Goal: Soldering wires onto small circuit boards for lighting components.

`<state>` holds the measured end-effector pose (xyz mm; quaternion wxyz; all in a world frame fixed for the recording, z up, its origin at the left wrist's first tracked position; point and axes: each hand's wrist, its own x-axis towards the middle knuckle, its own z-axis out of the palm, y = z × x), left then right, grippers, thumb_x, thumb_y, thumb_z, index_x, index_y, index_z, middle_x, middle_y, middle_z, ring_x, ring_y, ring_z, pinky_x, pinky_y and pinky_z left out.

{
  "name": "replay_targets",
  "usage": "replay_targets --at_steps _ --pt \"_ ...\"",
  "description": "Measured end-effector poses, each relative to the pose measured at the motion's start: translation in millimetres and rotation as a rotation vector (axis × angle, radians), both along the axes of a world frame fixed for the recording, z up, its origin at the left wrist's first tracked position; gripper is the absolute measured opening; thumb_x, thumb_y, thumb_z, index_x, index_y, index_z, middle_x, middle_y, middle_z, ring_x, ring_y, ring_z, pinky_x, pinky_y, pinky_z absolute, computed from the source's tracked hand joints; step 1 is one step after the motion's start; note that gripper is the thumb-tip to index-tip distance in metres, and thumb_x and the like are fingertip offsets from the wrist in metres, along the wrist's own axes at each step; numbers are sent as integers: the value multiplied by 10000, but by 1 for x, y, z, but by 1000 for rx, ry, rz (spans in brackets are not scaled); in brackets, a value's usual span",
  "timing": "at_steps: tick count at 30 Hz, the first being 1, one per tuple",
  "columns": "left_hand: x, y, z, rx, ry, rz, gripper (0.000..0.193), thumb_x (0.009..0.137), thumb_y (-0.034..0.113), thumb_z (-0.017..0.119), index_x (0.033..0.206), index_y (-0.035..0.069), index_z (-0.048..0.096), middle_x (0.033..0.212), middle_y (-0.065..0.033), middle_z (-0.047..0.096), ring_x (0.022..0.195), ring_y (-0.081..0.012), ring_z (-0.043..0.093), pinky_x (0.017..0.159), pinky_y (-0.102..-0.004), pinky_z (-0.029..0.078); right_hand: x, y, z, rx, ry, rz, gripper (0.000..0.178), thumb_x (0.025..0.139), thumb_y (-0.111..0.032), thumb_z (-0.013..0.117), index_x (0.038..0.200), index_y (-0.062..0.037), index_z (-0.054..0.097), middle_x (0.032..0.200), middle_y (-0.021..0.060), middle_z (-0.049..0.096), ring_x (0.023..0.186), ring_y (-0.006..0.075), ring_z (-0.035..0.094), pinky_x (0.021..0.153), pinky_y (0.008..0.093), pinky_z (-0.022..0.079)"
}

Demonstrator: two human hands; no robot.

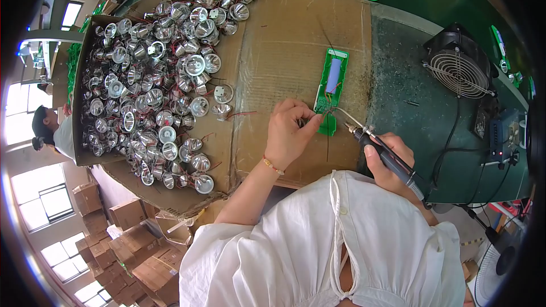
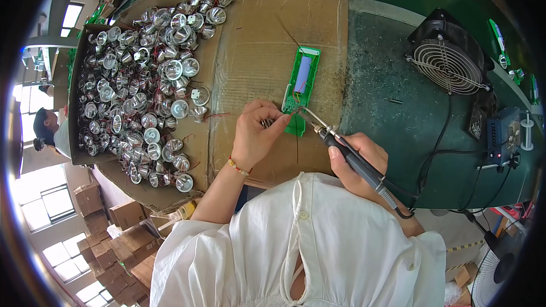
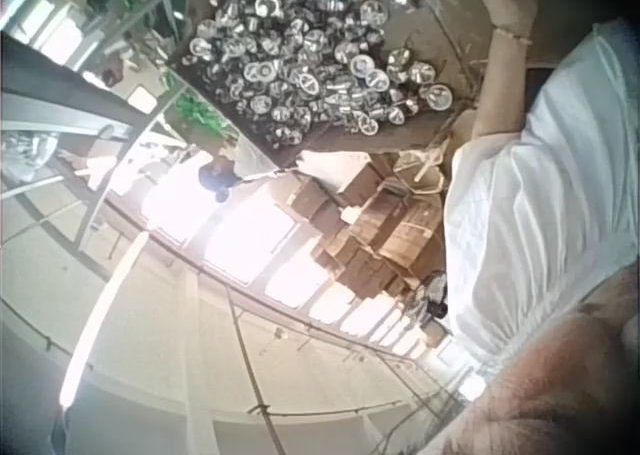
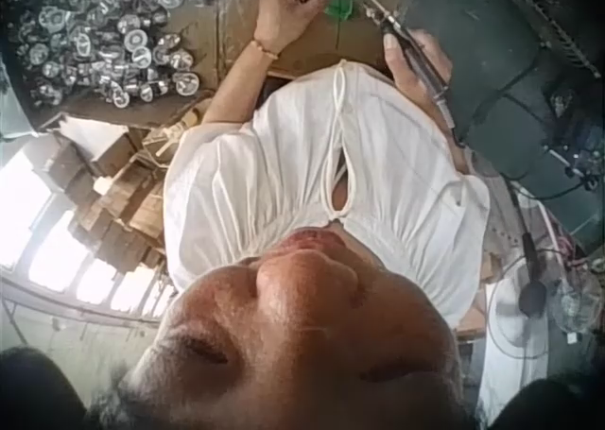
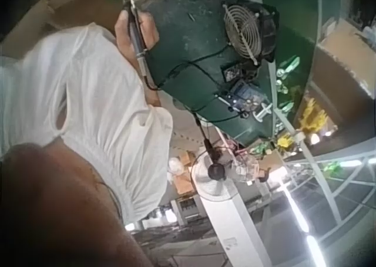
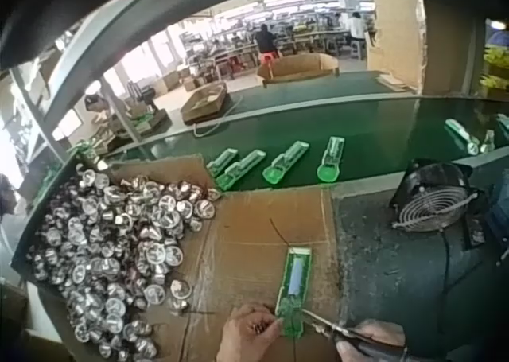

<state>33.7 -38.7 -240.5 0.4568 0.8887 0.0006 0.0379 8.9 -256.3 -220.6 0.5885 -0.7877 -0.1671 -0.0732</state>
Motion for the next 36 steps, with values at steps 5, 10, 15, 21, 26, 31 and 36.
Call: replay_targets --at_steps 5,10,15,21,26,31,36 --pt "-1 1 4 7 5 7 104 698 124 702 686 31 658 762 -84 594 766 -243 529 681 -337 427 -5 -9 -1 78 47 -86 152 803 -66 634 892 23 549 698 87 592 554 102 524 501 236 422" --pt "1 0 7 46 97 -15 112 721 143 698 732 35 668 816 -74 600 828 -204 547 747 -310 427 -9 -17 -18 156 135 -170 170 806 -85 635 887 36 546 680 73 581 557 94 511 504 232 406" --pt "0 -1 4 28 30 3 117 696 136 706 679 33 655 752 -77 593 761 -236 534 680 -330 432 -9 -24 -27 221 124 -205 152 804 -69 631 886 28 549 677 74 592 566 99 534 515 223 417" --pt "3 0 9 71 93 -9 108 702 133 697 694 33 658 763 -72 598 774 -228 546 690 -322 441 -9 -40 -29 204 188 -233 124 821 -48 577 884 44 524 703 94 552 599 124 538 558 240 450" --pt "3 11 12 -294 224 75 155 758 95 667 871 -11 661 817 -76 642 786 -156 613 721 -262 485 -6 -56 -28 212 179 -276 120 818 -48 578 878 41 523 701 93 557 605 125 545 559 239 452" --pt "25 -1 20 286 284 -201 138 736 188 640 720 53 663 607 -102 620 545 -251 604 545 -329 481 -1 -65 -34 173 194 -306 151 799 -90 639 885 8 561 715 70 582 608 106 530 539 241 422" --pt "135 -65 55 503 185 -447 157 726 233 581 694 101 660 630 -122 607 607 -300 604 588 -390 495 5 -63 -32 107 21 -210 157 731 4 662 854 16 565 692 124 591 555 192 575 520 266 450"
